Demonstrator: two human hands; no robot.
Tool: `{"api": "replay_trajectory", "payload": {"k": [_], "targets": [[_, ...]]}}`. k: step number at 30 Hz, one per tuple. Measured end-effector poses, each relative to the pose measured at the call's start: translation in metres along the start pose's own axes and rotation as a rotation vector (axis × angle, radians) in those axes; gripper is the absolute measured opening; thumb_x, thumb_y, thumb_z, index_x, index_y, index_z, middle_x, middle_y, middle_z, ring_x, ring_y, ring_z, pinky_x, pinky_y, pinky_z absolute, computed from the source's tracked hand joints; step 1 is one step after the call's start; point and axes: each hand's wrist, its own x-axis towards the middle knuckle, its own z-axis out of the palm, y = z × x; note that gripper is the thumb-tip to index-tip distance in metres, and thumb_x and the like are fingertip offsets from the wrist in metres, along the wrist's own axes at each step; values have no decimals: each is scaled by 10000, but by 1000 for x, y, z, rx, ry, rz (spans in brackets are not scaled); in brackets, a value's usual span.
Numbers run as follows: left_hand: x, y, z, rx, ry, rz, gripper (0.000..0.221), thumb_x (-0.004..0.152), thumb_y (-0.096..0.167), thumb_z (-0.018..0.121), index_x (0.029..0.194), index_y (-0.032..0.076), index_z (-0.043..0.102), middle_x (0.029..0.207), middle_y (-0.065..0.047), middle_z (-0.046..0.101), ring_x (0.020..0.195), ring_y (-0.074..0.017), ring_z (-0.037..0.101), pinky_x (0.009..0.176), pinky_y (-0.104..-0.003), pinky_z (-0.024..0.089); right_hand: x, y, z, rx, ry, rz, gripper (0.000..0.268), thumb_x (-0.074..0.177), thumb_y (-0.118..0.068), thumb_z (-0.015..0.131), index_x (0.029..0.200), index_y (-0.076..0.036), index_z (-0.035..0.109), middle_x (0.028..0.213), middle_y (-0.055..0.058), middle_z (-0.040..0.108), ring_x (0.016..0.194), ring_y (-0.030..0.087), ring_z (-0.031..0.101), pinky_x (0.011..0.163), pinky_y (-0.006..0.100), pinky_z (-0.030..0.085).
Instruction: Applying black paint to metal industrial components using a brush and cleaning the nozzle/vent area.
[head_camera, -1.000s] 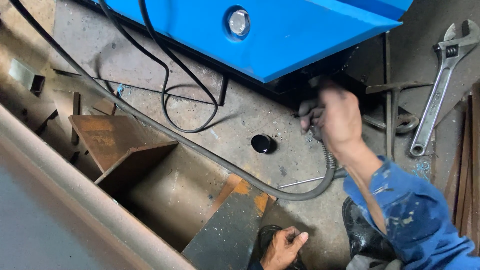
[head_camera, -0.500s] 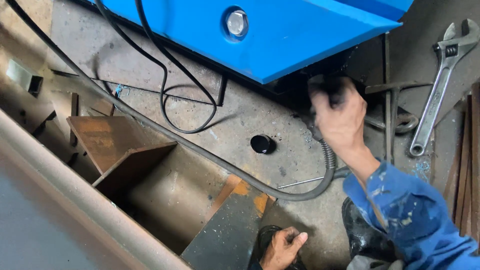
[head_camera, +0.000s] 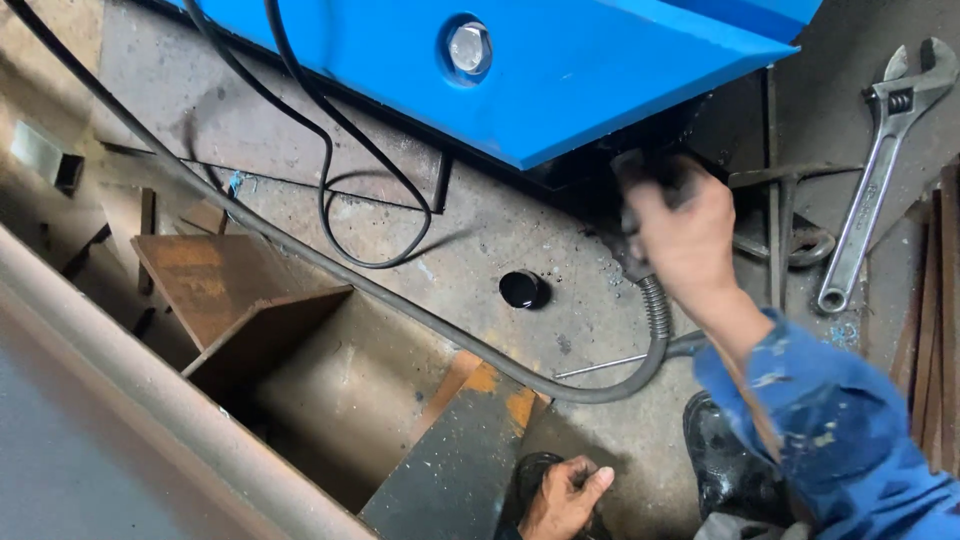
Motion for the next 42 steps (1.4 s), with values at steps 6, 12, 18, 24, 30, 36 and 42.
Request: {"api": "replay_trajectory", "payload": {"k": [6,12,18,24,30,36,42], "targets": [[-3,2,0,-66,-58,-41,427,1018,401,701,838,21,624,586,-10,507,535,-83,503,525,-306,402,4,-10,-3,303,-157,416,251,961,-225,578,978,14,653,680,85,663,493,155,604,475,323,476],[4,1,-4,68,2,8,423,996,423,700,854,27,650,618,2,562,570,-74,556,563,-298,458,6,0,3,676,-194,674,277,954,-272,480,930,-41,632,595,92,637,409,147,543,414,311,406],[3,0,-4,9,-22,9,414,1007,414,695,879,22,657,624,-6,531,575,-78,517,562,-308,439,6,-6,-2,557,-216,698,262,928,-234,606,1031,-5,681,738,223,644,545,330,569,475,421,432],[-1,13,-4,-15,-33,-60,377,1000,396,693,908,30,674,616,5,538,555,-69,522,548,-297,441,-2,20,13,-10,22,-135,249,1003,-212,702,1047,21,623,871,217,691,727,392,696,644,443,551],[-1,16,-2,-59,-27,-52,390,1001,402,699,918,22,669,618,12,536,528,-74,522,521,-291,434,0,27,23,-143,38,-233,237,1015,-176,677,971,30,569,772,217,628,688,439,645,612,488,518],[6,18,-3,-51,-86,-109,427,1018,426,662,859,31,630,604,9,525,518,-80,528,509,-289,428,1,14,28,58,202,-246,97,1049,-60,583,1001,21,605,837,221,652,781,426,655,694,477,523],[9,18,-7,-57,-79,-48,429,1030,431,663,846,46,617,627,17,531,525,-62,514,504,-284,418,-12,13,3,415,-143,455,334,1018,-285,578,884,18,616,582,172,570,492,284,565,479,439,435]]}}
